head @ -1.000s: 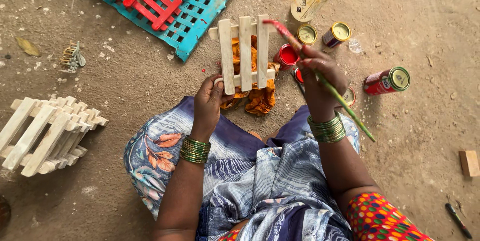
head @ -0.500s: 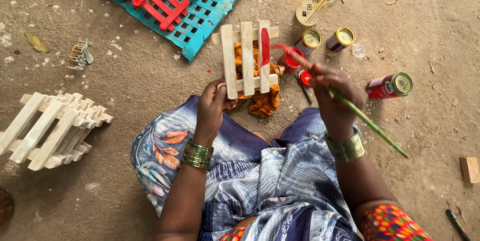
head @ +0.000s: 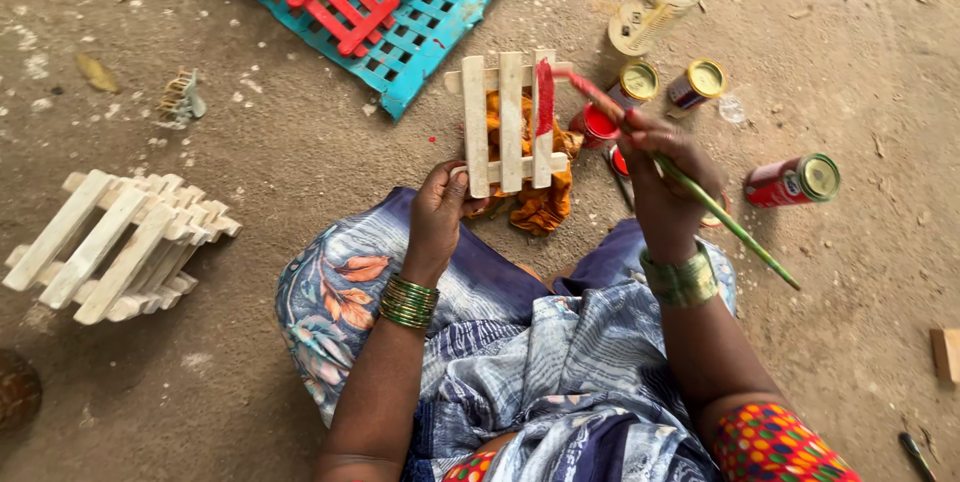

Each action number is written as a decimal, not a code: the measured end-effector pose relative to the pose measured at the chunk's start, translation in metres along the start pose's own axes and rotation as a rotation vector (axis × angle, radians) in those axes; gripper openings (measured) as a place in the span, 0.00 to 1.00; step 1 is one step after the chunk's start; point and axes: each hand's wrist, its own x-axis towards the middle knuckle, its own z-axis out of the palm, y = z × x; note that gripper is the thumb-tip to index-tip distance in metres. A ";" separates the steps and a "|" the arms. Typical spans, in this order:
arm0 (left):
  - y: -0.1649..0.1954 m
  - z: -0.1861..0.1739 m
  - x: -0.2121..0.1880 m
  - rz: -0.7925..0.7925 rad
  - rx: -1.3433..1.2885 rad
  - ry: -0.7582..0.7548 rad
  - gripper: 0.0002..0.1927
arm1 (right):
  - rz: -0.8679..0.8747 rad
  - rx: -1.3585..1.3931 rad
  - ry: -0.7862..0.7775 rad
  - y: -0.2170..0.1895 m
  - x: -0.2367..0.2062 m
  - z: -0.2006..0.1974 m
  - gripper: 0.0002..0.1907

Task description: The person sits on the ground and paints a small wooden slatted chair red using a paintbrush, dipping the brush into an open paint tin and coating the slats and frame, rotating the chair to reach different sides. Unpainted wooden chairs and a red-painted chair rest on the ground nearby.

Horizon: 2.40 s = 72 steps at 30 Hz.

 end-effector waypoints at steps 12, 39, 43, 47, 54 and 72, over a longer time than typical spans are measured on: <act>0.001 0.006 0.001 0.007 -0.055 -0.025 0.18 | 0.031 0.014 0.026 -0.006 0.003 -0.008 0.07; -0.005 0.012 0.004 0.002 0.071 -0.031 0.17 | -0.040 -0.205 -0.115 0.004 0.012 -0.009 0.07; -0.004 0.017 0.004 0.001 0.083 -0.034 0.17 | -0.047 -0.148 -0.013 0.020 0.036 -0.004 0.07; -0.004 0.015 0.005 -0.006 0.078 -0.013 0.16 | -0.134 -0.204 -0.013 0.015 0.023 -0.004 0.07; -0.012 0.003 0.011 0.009 -0.028 0.011 0.15 | -0.012 -0.279 -0.273 -0.022 -0.044 -0.018 0.07; -0.033 0.003 0.017 0.062 0.084 0.105 0.14 | 0.161 -0.221 -0.016 0.144 -0.006 -0.091 0.10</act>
